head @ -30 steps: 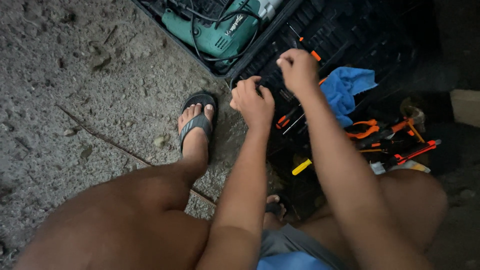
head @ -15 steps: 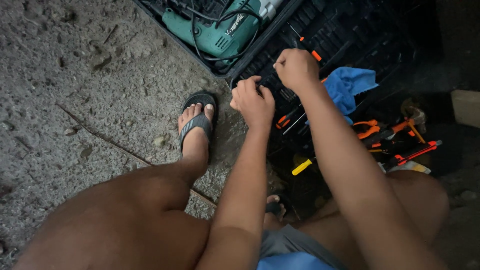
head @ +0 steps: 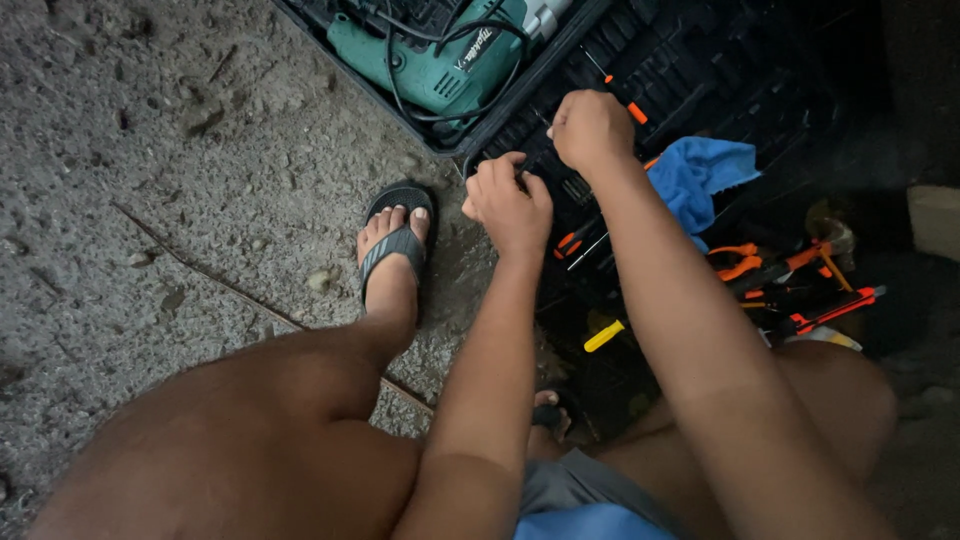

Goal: Organizing various tools and drill bits within a plastic tool carrying case.

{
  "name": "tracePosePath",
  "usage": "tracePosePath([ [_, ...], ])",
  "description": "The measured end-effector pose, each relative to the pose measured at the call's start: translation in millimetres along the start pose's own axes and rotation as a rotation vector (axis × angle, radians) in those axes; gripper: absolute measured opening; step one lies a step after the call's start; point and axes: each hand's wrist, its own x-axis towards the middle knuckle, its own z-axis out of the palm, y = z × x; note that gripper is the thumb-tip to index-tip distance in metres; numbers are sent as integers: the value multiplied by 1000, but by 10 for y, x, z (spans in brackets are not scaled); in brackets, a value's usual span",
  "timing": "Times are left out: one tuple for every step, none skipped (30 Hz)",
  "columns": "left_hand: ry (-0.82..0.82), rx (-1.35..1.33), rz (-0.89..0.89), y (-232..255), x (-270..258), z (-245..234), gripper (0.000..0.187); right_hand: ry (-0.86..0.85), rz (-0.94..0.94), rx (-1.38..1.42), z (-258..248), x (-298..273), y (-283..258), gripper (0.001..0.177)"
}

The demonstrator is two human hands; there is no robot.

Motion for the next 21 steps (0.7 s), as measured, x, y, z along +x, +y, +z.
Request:
tracePosePath([
  [0,-1,-1,2,1,3,23,-1,0,-1,5,21,15,14],
  [3,4,0,4,3,7,23,-8,-10,-16,8,43,31,14],
  [6,9,3,6,8,9,24,-14,-20,-29,13,65,45,13],
  [6,9,2,7,8,12,24,-14,-19,-29,-1,77,49,13],
  [2,21,-1,6,12,16,23,-30,-6,-28,-14,92,52,14],
  [-2,33,-4,6,19,21,23,-45,8,-26,-27,109,55,15],
  [-2,35,-4,13,22,22,23,-47,7,-24,-46,124,61,15],
  [3,36,0,19,24,22,24,-68,10,18,-63,136,65,19],
  [8,36,2,21,17,15,24,-90,11,58,-76,140,68,23],
  [8,39,1,3,15,24,24,-93,10,59,-60,137,57,23],
  [4,52,-5,-4,12,46,24,-79,12,54,-53,139,61,25],
  [0,64,-10,-10,10,70,23,-66,13,49,-47,144,67,26],
  [0,66,-10,0,19,68,23,-67,13,51,-57,152,46,26],
  [9,68,3,10,28,64,24,-77,55,33,-67,161,24,26],
  [19,71,14,16,30,54,25,-88,95,15,-72,162,-2,27],
  [18,73,13,11,36,38,25,-90,94,16,-68,156,-28,27],
  [0,78,8,22,35,38,23,-91,76,-10,-78,152,-33,27],
  [-18,84,2,36,33,38,22,-91,59,-37,-89,148,-37,28],
  [-18,82,2,42,35,40,22,-90,59,-38,-87,145,-79,28],
  [-7,84,10,50,38,38,22,-101,90,-84,-88,140,-123,27],
  [3,84,19,63,43,38,22,-111,121,-131,-95,137,-166,25],
])
